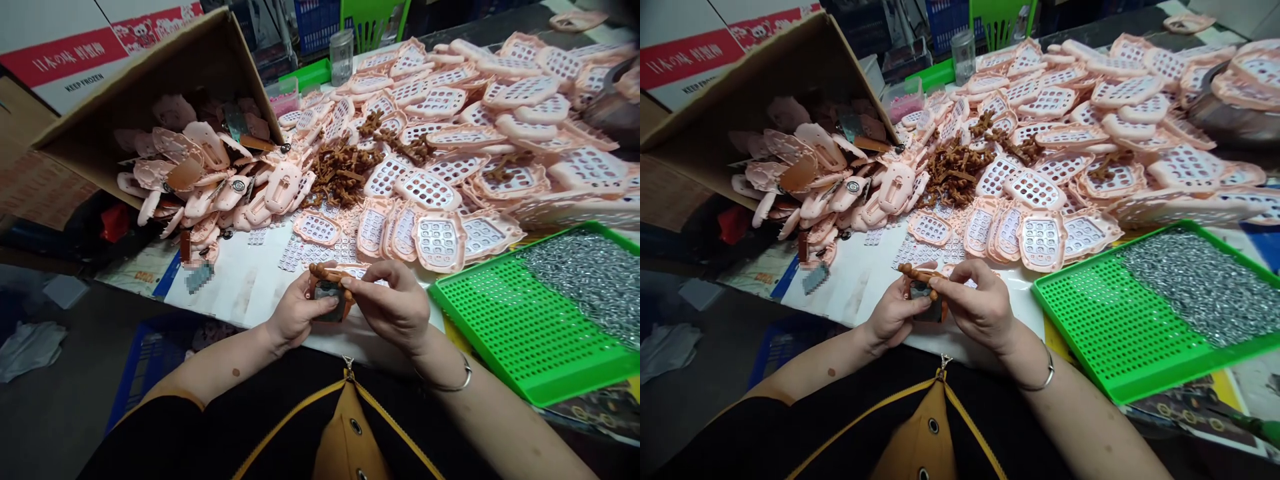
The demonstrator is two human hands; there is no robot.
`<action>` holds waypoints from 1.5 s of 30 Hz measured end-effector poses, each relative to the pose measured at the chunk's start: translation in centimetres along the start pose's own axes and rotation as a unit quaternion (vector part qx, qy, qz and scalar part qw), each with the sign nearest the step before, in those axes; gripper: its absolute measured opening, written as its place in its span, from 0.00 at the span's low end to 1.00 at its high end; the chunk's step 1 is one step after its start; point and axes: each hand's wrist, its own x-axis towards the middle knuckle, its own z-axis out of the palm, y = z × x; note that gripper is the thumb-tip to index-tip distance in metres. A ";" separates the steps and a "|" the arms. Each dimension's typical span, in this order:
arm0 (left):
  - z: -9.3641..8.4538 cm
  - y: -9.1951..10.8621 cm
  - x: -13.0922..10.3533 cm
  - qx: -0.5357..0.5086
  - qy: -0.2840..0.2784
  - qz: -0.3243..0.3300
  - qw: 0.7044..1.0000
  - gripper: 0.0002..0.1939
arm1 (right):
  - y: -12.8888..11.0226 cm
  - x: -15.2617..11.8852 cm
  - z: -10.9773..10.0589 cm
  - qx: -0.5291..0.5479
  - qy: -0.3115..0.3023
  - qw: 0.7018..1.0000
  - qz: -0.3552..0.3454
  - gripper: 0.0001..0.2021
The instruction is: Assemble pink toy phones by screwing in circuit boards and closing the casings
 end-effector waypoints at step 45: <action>-4.1 1.3 0.2 -0.056 -0.053 -0.261 0.962 0.18 | -1.8 0.4 1.7 -0.041 -0.151 0.987 0.030 0.08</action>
